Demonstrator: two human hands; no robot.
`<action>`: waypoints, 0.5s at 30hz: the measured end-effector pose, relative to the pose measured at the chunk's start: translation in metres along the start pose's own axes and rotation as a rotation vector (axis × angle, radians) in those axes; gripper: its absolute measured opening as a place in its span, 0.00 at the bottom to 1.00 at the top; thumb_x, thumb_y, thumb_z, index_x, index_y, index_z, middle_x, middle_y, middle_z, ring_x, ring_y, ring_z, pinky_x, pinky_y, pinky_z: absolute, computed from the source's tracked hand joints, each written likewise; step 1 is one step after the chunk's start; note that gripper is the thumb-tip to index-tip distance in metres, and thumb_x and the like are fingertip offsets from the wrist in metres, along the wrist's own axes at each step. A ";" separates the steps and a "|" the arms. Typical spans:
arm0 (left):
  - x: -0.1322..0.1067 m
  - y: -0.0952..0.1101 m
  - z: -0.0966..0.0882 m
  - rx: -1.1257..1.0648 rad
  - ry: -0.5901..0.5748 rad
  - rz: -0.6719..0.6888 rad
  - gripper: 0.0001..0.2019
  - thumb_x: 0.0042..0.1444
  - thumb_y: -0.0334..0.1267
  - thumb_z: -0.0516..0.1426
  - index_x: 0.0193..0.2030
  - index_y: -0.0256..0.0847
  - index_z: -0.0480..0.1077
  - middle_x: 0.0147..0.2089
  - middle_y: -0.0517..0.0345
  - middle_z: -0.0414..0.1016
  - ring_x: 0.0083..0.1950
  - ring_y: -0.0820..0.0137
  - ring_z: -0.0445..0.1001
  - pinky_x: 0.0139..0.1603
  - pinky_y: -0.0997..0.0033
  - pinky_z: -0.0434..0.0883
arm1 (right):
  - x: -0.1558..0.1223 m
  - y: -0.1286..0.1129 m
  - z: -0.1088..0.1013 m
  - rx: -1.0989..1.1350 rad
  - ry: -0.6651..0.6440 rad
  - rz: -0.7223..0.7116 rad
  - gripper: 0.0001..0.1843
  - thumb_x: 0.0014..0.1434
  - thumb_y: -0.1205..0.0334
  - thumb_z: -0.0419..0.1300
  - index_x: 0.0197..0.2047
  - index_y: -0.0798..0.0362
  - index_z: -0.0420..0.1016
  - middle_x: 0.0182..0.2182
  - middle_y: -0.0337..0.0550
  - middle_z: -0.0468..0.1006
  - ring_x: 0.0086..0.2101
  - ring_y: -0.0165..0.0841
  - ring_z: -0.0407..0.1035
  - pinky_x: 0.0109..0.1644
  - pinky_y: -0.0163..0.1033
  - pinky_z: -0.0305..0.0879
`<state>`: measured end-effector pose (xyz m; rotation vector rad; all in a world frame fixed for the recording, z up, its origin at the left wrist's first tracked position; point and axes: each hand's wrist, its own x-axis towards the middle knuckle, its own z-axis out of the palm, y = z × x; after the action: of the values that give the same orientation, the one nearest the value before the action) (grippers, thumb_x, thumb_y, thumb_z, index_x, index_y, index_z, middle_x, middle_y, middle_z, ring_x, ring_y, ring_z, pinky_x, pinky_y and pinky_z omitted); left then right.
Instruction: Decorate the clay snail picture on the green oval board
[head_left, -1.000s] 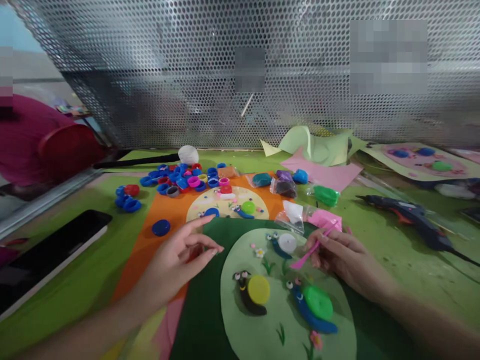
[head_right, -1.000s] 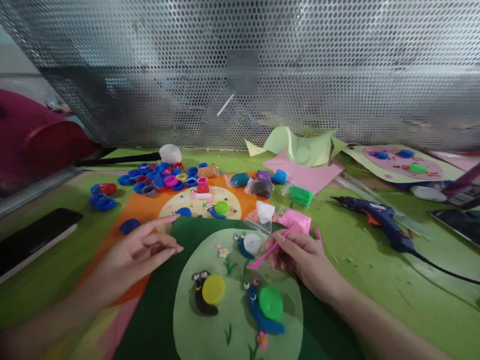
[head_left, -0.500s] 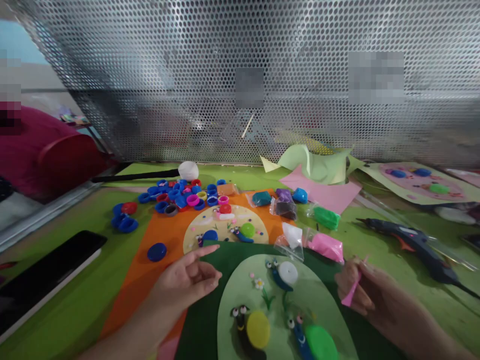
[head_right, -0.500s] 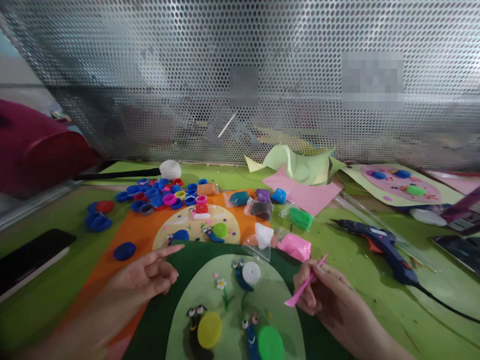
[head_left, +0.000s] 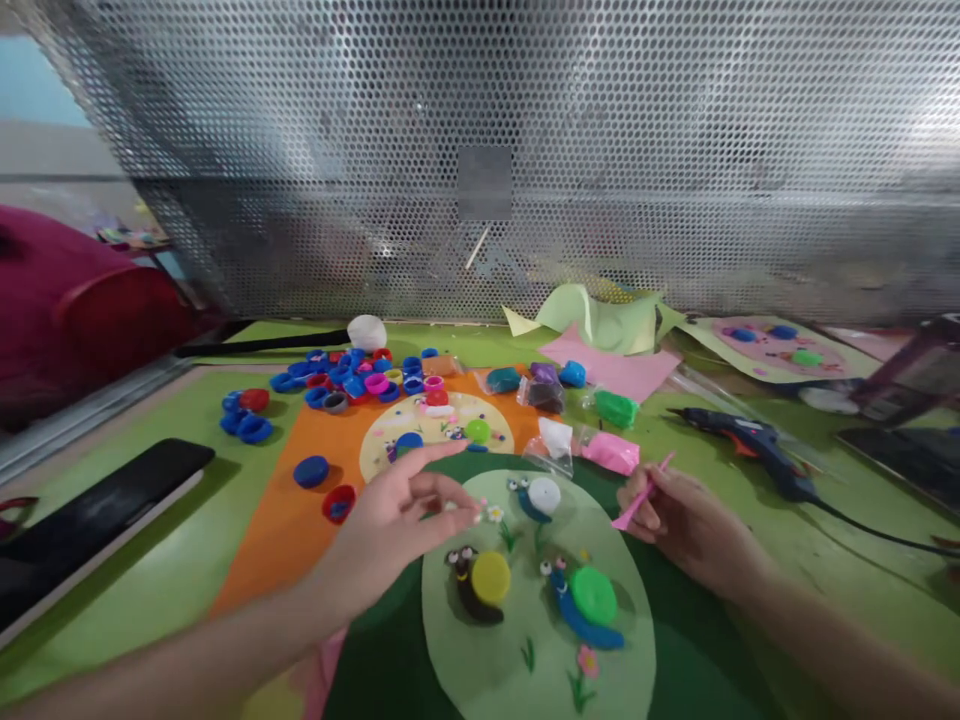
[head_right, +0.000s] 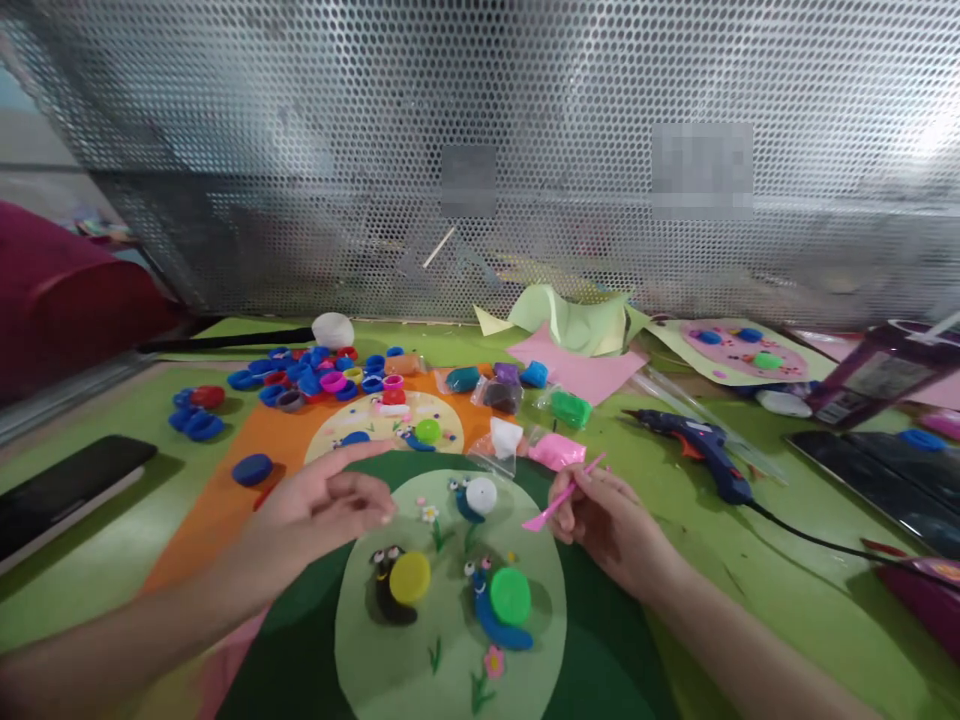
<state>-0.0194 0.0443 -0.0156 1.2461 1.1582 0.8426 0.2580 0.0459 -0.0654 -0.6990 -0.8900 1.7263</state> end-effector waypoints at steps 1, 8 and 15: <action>0.004 0.001 0.006 -0.001 -0.027 0.037 0.29 0.48 0.39 0.63 0.56 0.42 0.59 0.33 0.61 0.75 0.39 0.70 0.74 0.41 0.73 0.68 | 0.001 0.000 0.000 -0.008 0.000 -0.006 0.14 0.55 0.55 0.63 0.25 0.57 0.75 0.17 0.39 0.67 0.19 0.24 0.58 0.24 0.30 0.56; 0.014 -0.013 0.014 0.008 -0.077 0.179 0.26 0.50 0.41 0.62 0.55 0.44 0.61 0.36 0.61 0.75 0.42 0.70 0.73 0.46 0.73 0.68 | 0.003 0.002 -0.001 -0.053 0.014 -0.034 0.14 0.53 0.54 0.65 0.26 0.57 0.76 0.16 0.39 0.69 0.19 0.25 0.59 0.24 0.30 0.55; 0.014 -0.028 -0.004 0.077 -0.023 0.164 0.23 0.51 0.40 0.61 0.54 0.43 0.62 0.36 0.58 0.74 0.44 0.65 0.72 0.47 0.69 0.65 | 0.006 0.006 0.000 -0.090 0.010 0.019 0.17 0.51 0.51 0.65 0.25 0.58 0.74 0.15 0.39 0.68 0.19 0.26 0.60 0.25 0.32 0.54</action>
<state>-0.0235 0.0536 -0.0458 1.4262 1.0893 0.9095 0.2530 0.0503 -0.0707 -0.7766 -0.9616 1.7063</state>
